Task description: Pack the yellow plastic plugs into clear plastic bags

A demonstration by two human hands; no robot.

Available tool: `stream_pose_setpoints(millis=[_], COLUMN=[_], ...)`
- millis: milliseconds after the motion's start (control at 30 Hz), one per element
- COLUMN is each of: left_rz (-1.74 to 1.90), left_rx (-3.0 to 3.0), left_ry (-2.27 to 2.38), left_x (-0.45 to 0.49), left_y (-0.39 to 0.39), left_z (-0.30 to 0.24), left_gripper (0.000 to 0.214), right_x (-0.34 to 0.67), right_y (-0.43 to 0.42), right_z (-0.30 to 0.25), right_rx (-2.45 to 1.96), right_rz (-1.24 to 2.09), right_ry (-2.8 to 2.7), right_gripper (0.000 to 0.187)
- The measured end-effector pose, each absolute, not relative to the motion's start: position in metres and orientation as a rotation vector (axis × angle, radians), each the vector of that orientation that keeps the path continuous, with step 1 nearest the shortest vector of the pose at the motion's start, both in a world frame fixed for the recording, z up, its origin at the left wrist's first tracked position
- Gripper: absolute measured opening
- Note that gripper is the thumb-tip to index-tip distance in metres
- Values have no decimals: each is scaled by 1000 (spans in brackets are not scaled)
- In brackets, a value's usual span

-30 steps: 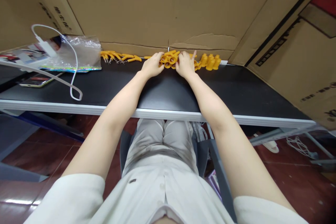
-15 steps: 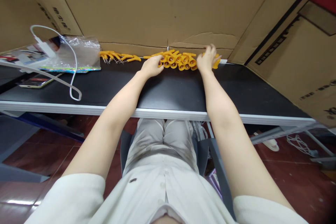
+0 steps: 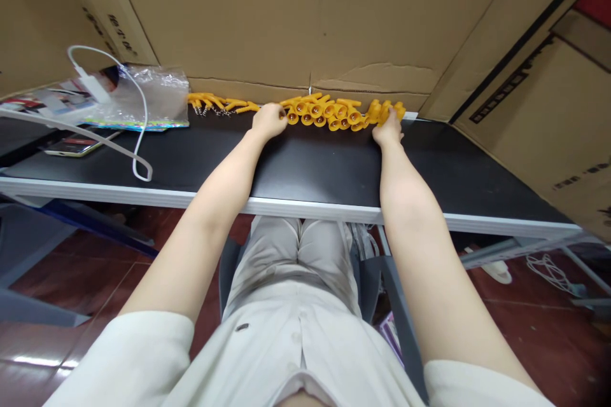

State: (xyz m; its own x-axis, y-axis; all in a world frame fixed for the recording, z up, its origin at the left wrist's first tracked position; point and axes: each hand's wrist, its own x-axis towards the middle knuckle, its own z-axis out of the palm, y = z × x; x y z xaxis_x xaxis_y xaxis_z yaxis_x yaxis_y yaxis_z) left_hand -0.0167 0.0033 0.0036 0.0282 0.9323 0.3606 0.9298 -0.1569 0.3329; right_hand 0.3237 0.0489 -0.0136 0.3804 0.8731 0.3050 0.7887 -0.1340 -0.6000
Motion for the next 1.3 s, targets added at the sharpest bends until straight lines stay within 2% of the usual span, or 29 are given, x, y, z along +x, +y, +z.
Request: stream_pose_setpoints(millis=[233, 433, 567, 733, 967, 1300], left_rz=[1072, 843, 840, 874, 831, 1101], left_rx=[1697, 1548, 1528, 1486, 1411, 1641], left_ry=[2314, 2322, 2274, 2354, 2587, 2470], left_x=[-72, -92, -98, -94, -84, -66], left_y=[21, 27, 31, 28, 17, 7], left_z=[-22, -25, -24, -21, -11, 8], left_gripper=[64, 92, 93, 107, 65, 44], right_x=[315, 308, 308, 319, 320, 307], right_y=[33, 21, 21, 37, 41, 25], right_z=[-3, 7, 6, -4, -6, 7], right_rx=[-1891, -1989, -1957, -1811, -1838, -1951], right_rz=[73, 81, 108, 135, 118, 145], right_ry=[-1354, -1301, -1276, -1255, -1275, -1276], right_gripper=[56, 54, 52, 45, 50, 58])
